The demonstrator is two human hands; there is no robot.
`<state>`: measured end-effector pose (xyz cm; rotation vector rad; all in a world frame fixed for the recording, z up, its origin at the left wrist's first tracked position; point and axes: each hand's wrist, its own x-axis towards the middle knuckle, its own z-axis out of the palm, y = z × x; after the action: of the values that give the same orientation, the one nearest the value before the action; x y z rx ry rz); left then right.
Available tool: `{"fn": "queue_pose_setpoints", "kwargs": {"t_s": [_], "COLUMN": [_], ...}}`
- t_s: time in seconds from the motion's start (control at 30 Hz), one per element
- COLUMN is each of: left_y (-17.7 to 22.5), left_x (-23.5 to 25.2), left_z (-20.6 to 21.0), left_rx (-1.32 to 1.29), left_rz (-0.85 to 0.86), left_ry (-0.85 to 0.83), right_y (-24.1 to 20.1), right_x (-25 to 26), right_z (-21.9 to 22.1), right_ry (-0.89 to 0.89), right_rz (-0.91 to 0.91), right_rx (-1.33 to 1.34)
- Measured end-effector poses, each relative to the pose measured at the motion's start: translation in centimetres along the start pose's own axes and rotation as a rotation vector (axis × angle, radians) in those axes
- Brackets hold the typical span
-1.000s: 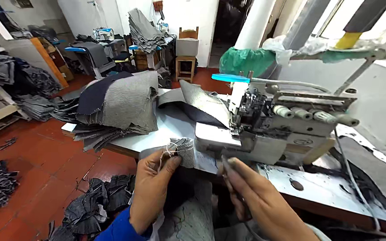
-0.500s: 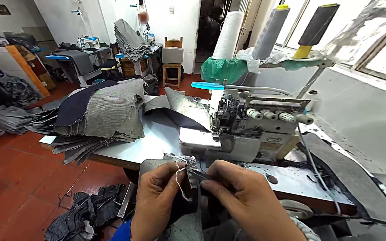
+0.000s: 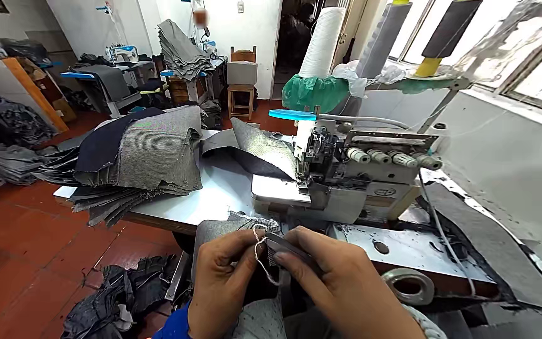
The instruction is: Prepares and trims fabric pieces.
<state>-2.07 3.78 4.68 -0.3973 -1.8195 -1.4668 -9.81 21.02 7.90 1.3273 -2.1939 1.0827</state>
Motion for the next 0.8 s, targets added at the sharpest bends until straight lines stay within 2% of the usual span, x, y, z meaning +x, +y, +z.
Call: {"fn": "queue_pose_setpoints", "kwargs": {"t_s": [0.17,0.37,0.53,0.8], "left_y": [-0.2,0.1,0.3,0.2], "left_x": [-0.1,0.0,-0.2,-0.4], "left_z": [-0.3,-0.1,0.5,0.3], "left_rx": [-0.013,-0.117,-0.092,0.127], "left_rz": [-0.029,-0.135,-0.081,-0.013], "left_ry": [-0.023,0.043,0.050,0.007], "right_y": [-0.2,0.6,0.4,0.1], "right_x": [-0.3,-0.4,0.2,0.9], "right_z": [0.8,0.5,1.9,1.7], "right_ry": [0.022,0.253,0.307,0.255], "right_rz": [-0.041,0.030,-0.246,-0.410], "right_rx": [-0.070,0.153,-0.047,-0.333]}}
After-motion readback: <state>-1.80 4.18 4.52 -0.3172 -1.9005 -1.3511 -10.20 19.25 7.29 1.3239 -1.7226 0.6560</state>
